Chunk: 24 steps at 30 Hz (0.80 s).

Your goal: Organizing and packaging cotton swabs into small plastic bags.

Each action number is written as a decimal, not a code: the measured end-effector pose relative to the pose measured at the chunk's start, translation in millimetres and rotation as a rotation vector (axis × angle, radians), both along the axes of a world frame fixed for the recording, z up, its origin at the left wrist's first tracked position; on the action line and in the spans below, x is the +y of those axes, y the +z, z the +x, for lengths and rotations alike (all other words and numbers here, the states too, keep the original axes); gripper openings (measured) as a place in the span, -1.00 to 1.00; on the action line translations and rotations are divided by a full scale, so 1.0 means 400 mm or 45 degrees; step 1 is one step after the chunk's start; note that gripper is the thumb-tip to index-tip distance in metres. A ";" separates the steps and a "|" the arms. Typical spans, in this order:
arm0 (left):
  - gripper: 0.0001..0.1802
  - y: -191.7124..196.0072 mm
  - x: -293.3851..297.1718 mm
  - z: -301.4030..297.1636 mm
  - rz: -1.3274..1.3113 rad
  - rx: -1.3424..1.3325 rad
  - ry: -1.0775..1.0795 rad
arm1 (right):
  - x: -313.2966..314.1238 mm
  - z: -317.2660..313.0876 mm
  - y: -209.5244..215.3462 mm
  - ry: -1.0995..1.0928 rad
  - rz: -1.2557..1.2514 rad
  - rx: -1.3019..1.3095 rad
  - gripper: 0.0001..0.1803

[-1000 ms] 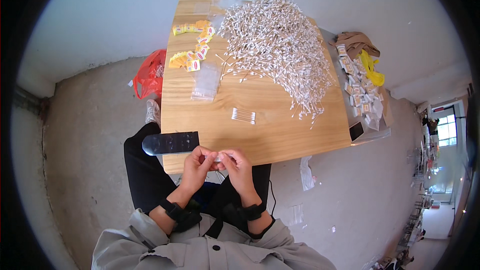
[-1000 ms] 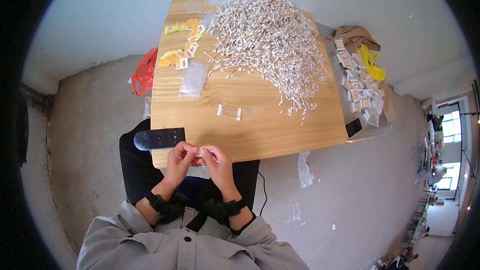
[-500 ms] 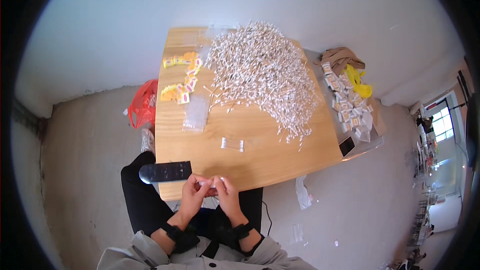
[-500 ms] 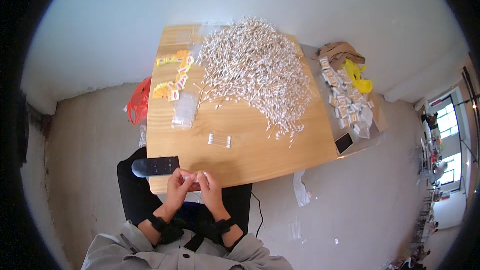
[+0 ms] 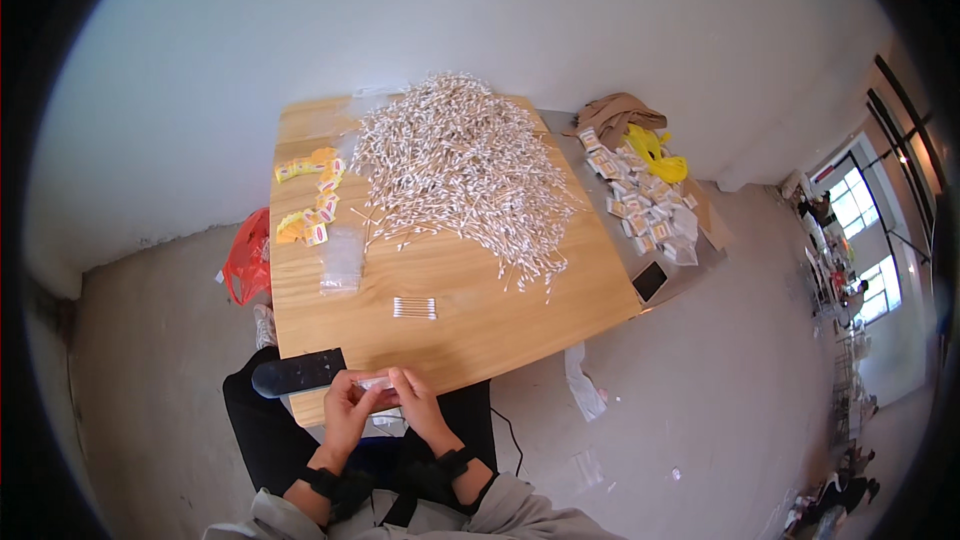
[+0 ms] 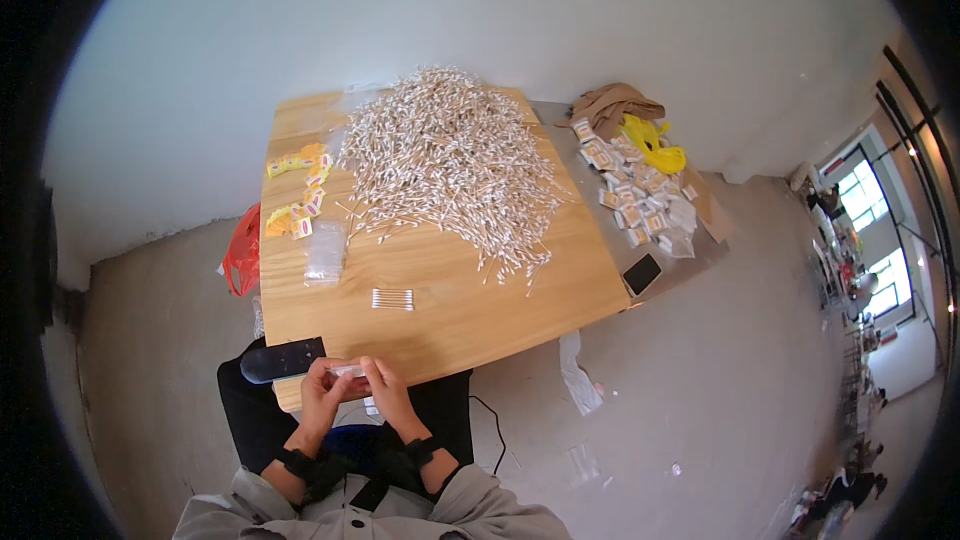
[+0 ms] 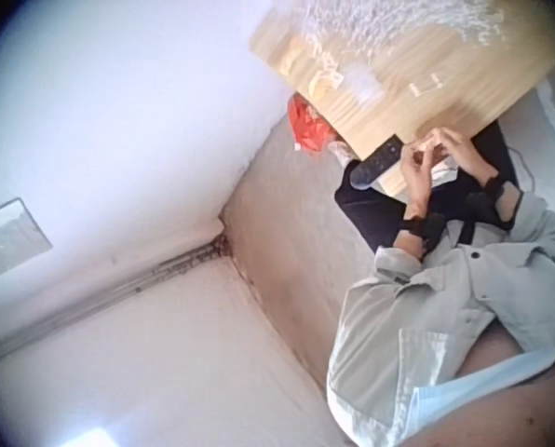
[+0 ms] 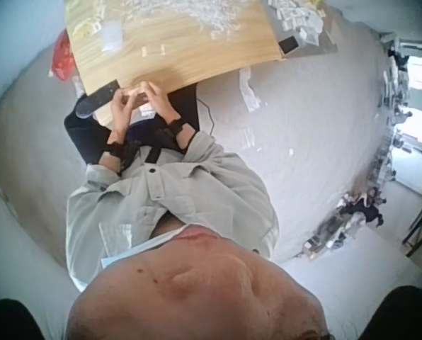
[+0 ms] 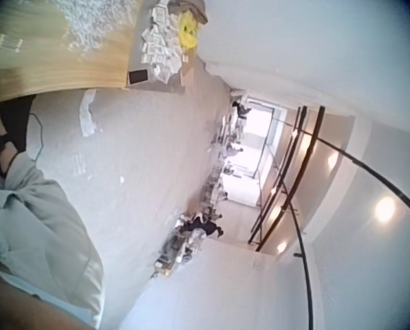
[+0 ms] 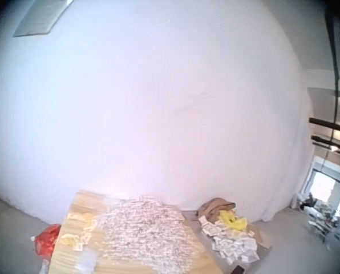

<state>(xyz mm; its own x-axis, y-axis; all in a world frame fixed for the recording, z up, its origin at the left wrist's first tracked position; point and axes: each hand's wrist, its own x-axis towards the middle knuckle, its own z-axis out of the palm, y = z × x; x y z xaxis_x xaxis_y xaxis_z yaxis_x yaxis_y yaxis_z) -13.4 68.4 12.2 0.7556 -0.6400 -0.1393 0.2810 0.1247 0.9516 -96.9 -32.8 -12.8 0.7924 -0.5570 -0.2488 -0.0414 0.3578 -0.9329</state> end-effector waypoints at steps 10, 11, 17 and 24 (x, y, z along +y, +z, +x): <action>-0.93 0.073 0.041 0.021 0.315 -0.969 -0.012 | 0.017 -0.019 0.090 -0.112 -0.993 -0.003 -0.79; -0.93 0.078 0.042 0.024 0.313 -0.970 -0.011 | 0.019 -0.019 0.106 -0.112 -0.995 -0.003 -0.79; -0.91 0.079 0.048 0.026 0.197 -0.543 -0.123 | 0.028 -0.023 0.154 -0.207 -1.071 -0.075 -0.85; -0.92 0.095 0.053 0.031 -0.001 -0.369 -0.217 | 0.022 -0.023 0.162 -0.119 -0.907 -0.156 -0.89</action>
